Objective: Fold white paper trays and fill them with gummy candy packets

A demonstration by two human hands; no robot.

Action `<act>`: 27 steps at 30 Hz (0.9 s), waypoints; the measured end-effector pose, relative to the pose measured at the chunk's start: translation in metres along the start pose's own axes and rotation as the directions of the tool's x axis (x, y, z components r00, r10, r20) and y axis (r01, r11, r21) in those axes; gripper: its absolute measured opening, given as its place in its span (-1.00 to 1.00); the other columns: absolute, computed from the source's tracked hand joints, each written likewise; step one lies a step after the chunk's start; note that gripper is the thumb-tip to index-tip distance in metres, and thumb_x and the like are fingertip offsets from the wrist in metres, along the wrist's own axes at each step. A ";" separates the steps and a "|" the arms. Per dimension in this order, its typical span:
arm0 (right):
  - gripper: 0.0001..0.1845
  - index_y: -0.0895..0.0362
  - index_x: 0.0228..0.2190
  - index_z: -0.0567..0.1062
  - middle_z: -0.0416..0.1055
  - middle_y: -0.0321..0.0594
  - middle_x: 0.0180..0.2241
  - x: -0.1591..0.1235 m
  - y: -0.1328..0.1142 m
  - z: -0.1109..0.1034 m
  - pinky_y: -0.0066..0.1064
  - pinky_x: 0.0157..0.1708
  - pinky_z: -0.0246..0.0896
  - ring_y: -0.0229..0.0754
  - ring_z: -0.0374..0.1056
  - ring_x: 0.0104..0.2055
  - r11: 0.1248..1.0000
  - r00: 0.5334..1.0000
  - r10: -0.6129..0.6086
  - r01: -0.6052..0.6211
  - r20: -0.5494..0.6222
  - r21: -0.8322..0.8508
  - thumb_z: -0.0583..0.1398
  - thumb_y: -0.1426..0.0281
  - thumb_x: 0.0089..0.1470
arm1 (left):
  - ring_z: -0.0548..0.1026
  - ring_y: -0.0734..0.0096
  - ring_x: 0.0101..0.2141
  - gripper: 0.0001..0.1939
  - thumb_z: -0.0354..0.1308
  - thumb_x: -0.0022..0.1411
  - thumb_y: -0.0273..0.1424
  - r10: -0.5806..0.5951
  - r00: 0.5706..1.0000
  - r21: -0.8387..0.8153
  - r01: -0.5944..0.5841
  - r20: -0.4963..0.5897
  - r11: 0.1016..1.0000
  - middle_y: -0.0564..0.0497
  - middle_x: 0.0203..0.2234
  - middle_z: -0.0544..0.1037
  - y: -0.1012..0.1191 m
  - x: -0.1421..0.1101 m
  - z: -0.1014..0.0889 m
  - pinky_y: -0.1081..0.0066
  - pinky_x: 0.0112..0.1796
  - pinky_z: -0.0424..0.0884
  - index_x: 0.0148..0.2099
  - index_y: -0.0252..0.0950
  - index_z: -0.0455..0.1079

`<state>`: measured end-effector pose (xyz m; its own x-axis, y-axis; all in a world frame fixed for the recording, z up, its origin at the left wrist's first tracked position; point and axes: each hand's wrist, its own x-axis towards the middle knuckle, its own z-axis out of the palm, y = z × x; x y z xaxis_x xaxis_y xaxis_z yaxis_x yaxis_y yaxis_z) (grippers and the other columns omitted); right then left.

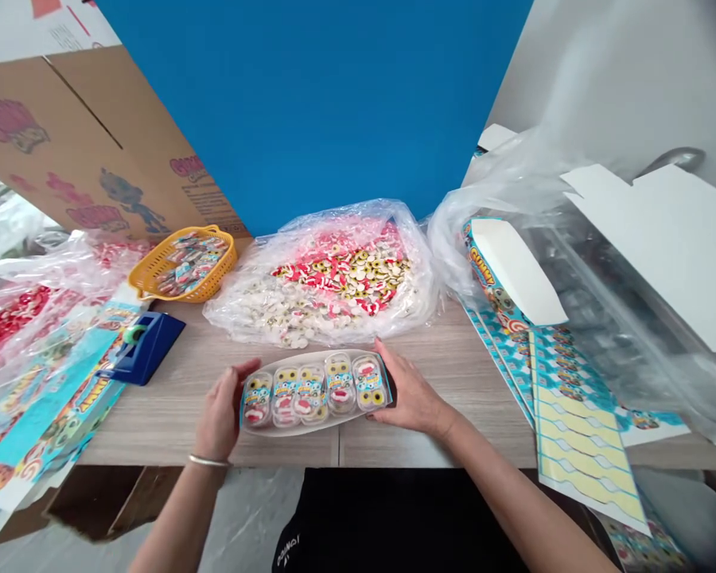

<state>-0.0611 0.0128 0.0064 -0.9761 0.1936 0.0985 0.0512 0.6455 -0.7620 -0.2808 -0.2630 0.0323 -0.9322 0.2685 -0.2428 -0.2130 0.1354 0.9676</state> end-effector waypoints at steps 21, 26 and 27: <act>0.28 0.15 0.43 -0.28 -0.18 0.04 0.45 -0.097 0.038 -0.096 -0.10 0.39 -0.15 0.05 -0.10 0.45 0.963 0.968 0.244 -0.234 -0.063 0.135 0.30 0.49 -0.17 | 0.50 0.38 -0.52 -0.28 0.32 0.08 0.05 -0.096 0.978 -0.128 0.121 0.186 0.984 0.05 -0.44 0.57 -0.024 -0.087 0.138 0.50 -0.54 0.42 0.19 -0.26 0.43; 0.31 0.11 0.43 -0.29 -0.23 0.00 0.46 -0.098 0.037 -0.086 -0.10 0.40 -0.16 0.04 -0.17 0.47 0.952 0.952 0.268 -0.239 -0.144 0.190 0.34 0.47 -0.16 | 0.55 0.34 -0.44 -0.26 0.31 0.08 0.07 -0.087 0.969 -0.054 0.102 0.230 0.993 0.02 -0.31 0.62 -0.020 -0.059 0.143 0.48 -0.48 0.47 0.21 -0.22 0.42; 0.33 0.11 0.43 -0.29 -0.26 0.00 0.47 -0.098 0.037 -0.086 -0.08 0.40 -0.17 0.05 -0.19 0.47 0.948 0.949 0.277 -0.246 -0.150 0.201 0.36 0.45 -0.17 | 0.55 0.34 -0.43 -0.26 0.29 0.09 0.08 -0.077 0.969 -0.016 0.084 0.236 0.996 0.02 -0.29 0.63 -0.019 -0.055 0.143 0.48 -0.47 0.48 0.21 -0.21 0.42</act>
<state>0.0548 0.0809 0.0235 -0.8806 0.4734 -0.0221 0.2458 0.4163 -0.8754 -0.1841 -0.1434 0.0175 -0.8175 0.4745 -0.3263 -0.2949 0.1419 0.9449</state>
